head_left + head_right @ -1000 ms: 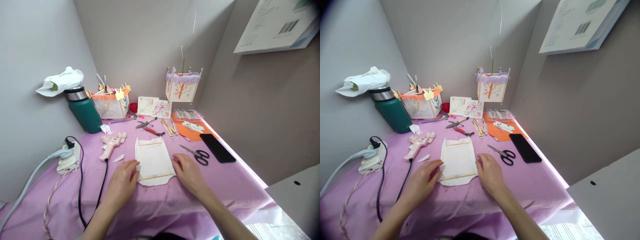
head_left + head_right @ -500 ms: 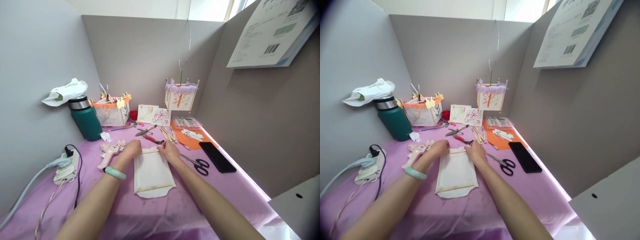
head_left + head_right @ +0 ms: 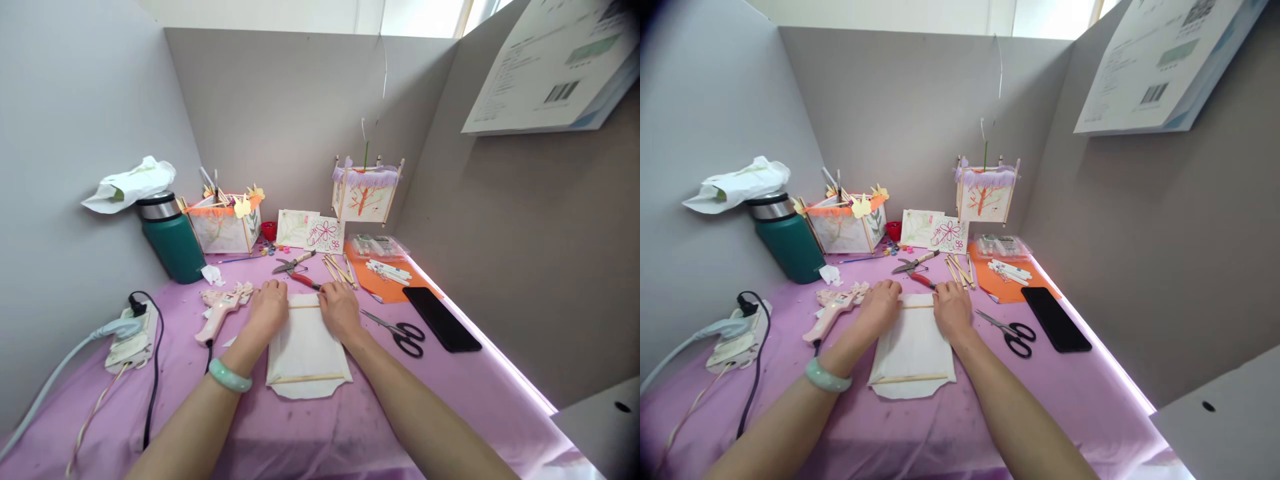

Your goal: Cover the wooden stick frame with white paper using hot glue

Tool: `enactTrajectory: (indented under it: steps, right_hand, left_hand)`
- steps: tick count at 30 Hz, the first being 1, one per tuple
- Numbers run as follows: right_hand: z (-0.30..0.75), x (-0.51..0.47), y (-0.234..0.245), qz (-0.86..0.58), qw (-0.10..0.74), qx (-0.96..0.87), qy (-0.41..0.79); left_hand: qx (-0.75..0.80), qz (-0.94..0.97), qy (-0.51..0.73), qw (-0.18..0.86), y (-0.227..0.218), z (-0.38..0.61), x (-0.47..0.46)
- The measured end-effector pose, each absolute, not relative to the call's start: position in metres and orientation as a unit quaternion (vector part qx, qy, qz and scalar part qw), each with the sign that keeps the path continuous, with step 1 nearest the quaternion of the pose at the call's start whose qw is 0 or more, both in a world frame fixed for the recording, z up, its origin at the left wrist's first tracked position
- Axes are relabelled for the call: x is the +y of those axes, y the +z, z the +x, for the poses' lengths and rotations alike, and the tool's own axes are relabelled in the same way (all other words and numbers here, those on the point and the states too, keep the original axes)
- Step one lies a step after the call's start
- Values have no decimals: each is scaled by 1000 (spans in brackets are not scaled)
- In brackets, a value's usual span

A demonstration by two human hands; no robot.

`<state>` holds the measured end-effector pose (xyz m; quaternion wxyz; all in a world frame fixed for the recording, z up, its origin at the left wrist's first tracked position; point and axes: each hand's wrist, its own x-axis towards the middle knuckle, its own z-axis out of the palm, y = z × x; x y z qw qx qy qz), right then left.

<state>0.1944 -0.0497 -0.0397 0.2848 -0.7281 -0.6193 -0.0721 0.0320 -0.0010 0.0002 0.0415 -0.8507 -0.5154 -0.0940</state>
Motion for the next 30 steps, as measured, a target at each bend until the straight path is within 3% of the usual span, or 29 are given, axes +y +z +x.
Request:
enactTrajectory:
  steps: [6,12,25,30]
  right_hand:
    - [187,-36,-30,-650,185,-730,-105]
    - [185,-14,-29,-637,141,-753,-87]
    - [176,-19,-31,-657,163,-726,-117]
    - [188,-55,-16,-668,212,-701,-133]
  left_hand:
    - [-414,-909,-48,18,-7,32,-35]
    - [-405,-914,-13,-2,-34,37,-48]
    - [-419,-907,-20,-42,-28,38,-45]
    - [-543,-827,-124,74,-2,-12,-40]
